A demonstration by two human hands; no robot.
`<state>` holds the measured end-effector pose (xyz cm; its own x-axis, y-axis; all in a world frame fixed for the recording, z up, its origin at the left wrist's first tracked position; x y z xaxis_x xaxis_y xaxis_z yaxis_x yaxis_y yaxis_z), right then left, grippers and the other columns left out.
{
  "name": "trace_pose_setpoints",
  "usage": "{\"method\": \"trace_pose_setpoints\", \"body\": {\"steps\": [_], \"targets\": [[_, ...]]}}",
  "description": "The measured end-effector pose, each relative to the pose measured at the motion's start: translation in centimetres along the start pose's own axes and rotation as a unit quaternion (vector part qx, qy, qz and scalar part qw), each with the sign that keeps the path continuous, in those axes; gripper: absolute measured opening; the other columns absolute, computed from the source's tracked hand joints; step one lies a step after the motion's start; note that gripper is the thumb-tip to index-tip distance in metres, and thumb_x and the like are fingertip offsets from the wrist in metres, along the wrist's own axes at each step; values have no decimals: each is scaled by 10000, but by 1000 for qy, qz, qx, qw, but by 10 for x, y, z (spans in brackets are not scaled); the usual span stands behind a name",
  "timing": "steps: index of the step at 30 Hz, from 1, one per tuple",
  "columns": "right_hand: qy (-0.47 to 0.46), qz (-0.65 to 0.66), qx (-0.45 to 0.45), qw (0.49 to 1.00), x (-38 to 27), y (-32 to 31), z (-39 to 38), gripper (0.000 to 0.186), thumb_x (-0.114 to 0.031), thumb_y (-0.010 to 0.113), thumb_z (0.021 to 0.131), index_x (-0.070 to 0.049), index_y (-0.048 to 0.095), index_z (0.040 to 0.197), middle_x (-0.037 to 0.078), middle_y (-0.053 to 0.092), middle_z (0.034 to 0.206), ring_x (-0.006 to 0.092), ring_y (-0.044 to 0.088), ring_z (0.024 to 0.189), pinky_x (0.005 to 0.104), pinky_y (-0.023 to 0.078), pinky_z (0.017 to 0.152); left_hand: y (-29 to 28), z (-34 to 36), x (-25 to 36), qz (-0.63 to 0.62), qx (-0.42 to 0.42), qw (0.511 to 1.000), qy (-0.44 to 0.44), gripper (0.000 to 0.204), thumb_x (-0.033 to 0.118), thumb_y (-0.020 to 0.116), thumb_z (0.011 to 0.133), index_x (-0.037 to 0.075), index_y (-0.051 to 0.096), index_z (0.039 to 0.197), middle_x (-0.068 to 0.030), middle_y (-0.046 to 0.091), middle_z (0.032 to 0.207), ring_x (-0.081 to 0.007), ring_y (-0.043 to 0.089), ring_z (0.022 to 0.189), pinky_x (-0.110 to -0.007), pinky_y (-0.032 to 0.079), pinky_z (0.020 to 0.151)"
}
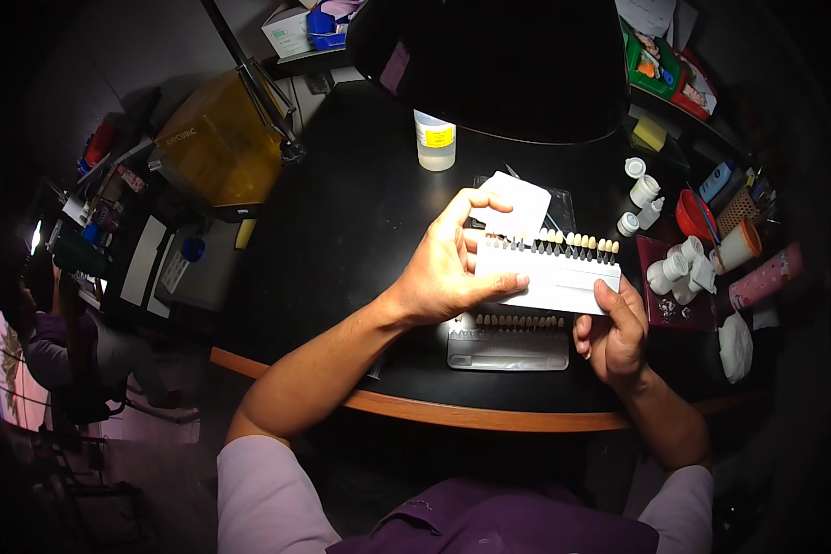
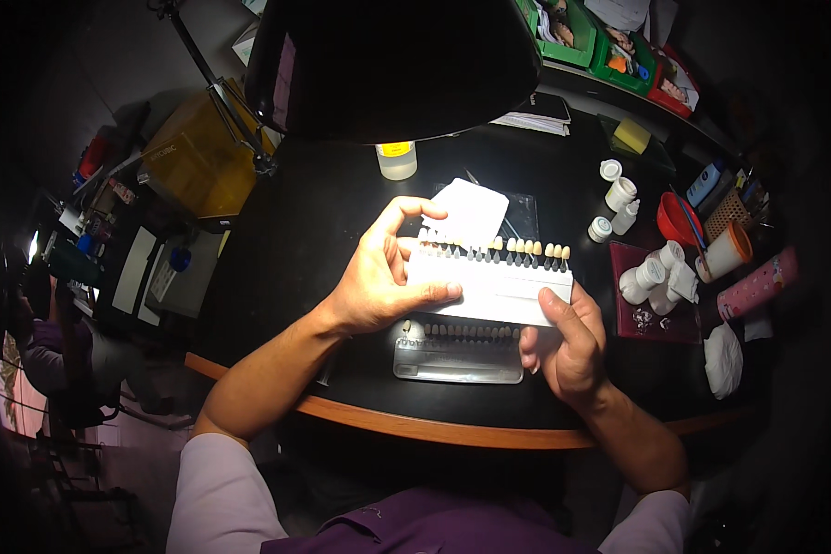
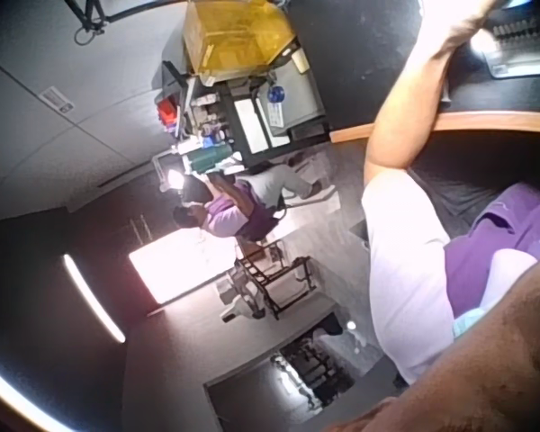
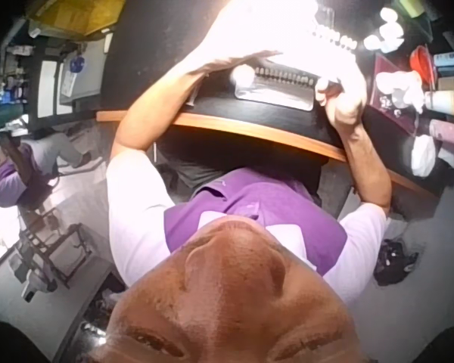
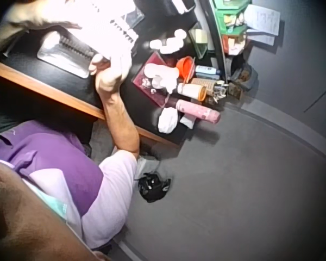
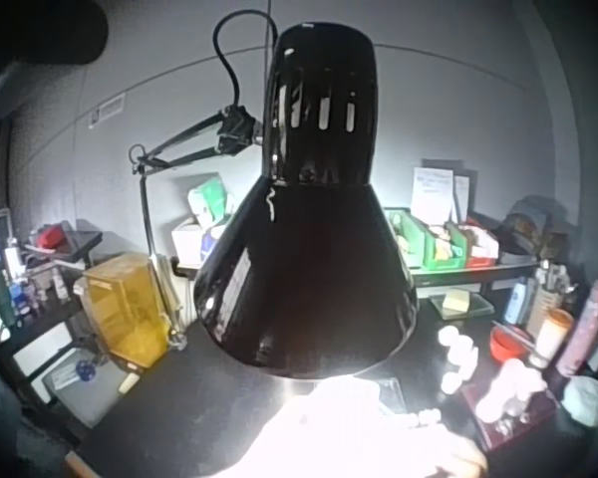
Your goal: The person operates a dental porcelain furnace by pressing buttons on the control panel and then moves to a laboratory bench where they use tweezers and a tissue to compare a dental crown against various teeth on multiple shade guide tools.
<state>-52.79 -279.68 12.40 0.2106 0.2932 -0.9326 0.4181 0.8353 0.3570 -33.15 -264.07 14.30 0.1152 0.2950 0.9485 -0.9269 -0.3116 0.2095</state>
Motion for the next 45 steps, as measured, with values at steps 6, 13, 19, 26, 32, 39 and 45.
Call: {"method": "trace_pose_setpoints", "body": {"steps": [6, 13, 19, 26, 32, 39, 45], "targets": [[-2, 3, 11, 1000, 0, 3, 0, 272, -254, 520, 1024, -11, 548, 1143, 86, 616, 748, 135, 551, 509, 257, 448, 419, -1, 0, -5, 10, -11, 999, 29, 617, 34, 828, 818, 78, 398, 1258, -190, 698, 1052, -167, 709, 931, -294, 615, 772], [2, 3, 0, 1000, 0, 0, 0, 257, -253, 520, 1027, -17, 552, 1122, 83, 608, 711, 136, 559, 510, 255, 458, 428, -2, 2, -5, 9, -30, 999, 20, 580, 2, 828, 806, 58, 443, 1235, -154, 692, 1044, -142, 686, 951, -271, 594, 796], [15, 3, -2, 1000, -1, 1, 0, 251, -254, 523, 1026, -20, 552, 1112, 83, 600, 689, 142, 555, 500, 260, 459, 428, -3, 0, -6, -19, -33, 999, 9, 612, -11, 836, 793, 55, 443, 1258, -165, 681, 1068, -171, 683, 1007, -295, 593, 843], [13, 11, 1, 1000, -1, 2, -1, 260, -249, 528, 1022, -8, 550, 1119, 93, 619, 750, 132, 572, 531, 262, 471, 436, -1, 0, -3, -13, -29, 999, 8, 622, -22, 835, 786, 54, 448, 1267, -182, 681, 1108, -187, 681, 1034, -319, 585, 888], [17, 22, -15, 999, -2, -1, -1, 264, -243, 525, 1022, 2, 549, 1119, 95, 636, 838, 114, 598, 586, 260, 488, 452, 2, 1, 0, -13, -27, 1000, 1, 630, -39, 832, 782, 27, 461, 1286, -155, 638, 1133, -177, 665, 1067, -318, 572, 924], [26, 16, -18, 999, -6, 2, 0, 253, -244, 515, 1025, -12, 550, 1121, 89, 633, 840, 109, 597, 599, 259, 484, 467, 0, 1, -4, 4, -20, 1000, -3, 602, -64, 828, 772, 18, 492, 1264, -132, 620, 1148, -174, 654, 1085, -312, 560, 948], [22, 16, -24, 999, -7, 3, -2, 260, -248, 508, 1026, -8, 557, 1113, 88, 625, 789, 111, 588, 578, 255, 483, 463, 4, 1, -1, -1, -15, 1000, -6, 623, -50, 828, 780, 22, 467, 1283, -162, 649, 1130, -175, 666, 1063, -309, 569, 931]]}}
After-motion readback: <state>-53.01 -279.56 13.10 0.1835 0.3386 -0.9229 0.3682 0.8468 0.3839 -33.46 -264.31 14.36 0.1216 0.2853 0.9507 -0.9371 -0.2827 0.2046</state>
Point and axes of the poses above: each hand's wrist, its own z-axis towards the middle knuckle, its own y-axis out of the palm, x = y × z, the point moved 1 cm from there along z, towards the middle knuckle
